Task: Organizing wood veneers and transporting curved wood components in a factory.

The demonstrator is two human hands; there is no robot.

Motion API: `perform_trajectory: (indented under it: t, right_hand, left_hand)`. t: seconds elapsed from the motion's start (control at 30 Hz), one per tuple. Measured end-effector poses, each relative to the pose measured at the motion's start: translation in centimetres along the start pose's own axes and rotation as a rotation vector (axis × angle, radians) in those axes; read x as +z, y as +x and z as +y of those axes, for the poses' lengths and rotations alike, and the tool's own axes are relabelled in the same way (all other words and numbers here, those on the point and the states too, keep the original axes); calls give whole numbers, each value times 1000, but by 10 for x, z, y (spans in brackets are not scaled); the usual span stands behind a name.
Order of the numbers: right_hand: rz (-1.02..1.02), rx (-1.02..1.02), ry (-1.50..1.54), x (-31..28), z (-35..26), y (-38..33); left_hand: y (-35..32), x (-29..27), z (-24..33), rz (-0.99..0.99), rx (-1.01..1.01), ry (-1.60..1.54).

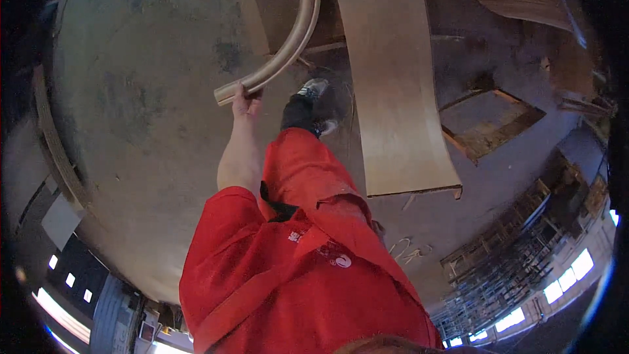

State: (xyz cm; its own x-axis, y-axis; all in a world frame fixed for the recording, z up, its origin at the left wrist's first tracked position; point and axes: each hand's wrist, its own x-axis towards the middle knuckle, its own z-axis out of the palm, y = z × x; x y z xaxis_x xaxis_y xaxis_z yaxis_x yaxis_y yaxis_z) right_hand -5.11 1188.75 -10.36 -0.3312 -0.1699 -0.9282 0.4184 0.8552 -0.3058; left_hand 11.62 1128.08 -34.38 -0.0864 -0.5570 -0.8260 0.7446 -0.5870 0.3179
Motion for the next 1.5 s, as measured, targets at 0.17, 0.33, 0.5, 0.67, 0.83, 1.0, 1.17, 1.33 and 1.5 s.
perform_trajectory:
  t: [0.17, 0.33, 0.5, 0.67, 0.83, 1.0, 1.17, 1.33, 1.5]
  right_hand:
    - [38, 20, -30, 6, 0, 5]
    - [42, 17, -81, 6, -5, 7]
    - [92, 45, -125, 6, 3, 5]
    - [4, -201, 26, 4, 22, 32]
    - [-109, -664, 320, -70, 203, 75]
    - [62, 109, -297, -2, 134, 110]
    - [125, -14, 101, -73, 200, 95]
    - [112, 6, 265, -8, 54, 42]
    - [120, 50, 176, 7, -23, 18]
  left_hand:
    - [11, -7, -12, 26, -88, -33]
    - [20, -18, -1, -44, -81, 54]
    - [-13, 7, -33, -4, -50, 78]
    - [-18, 27, -27, -61, 17, 102]
    - [-15, 21, -66, 18, -53, 59]
    - [-12, 28, -21, -42, 26, 83]
    - [-21, 13, -50, 55, -104, -61]
    - [-30, 31, -44, -6, -28, 77]
    - [-29, -19, -51, -98, -226, 353]
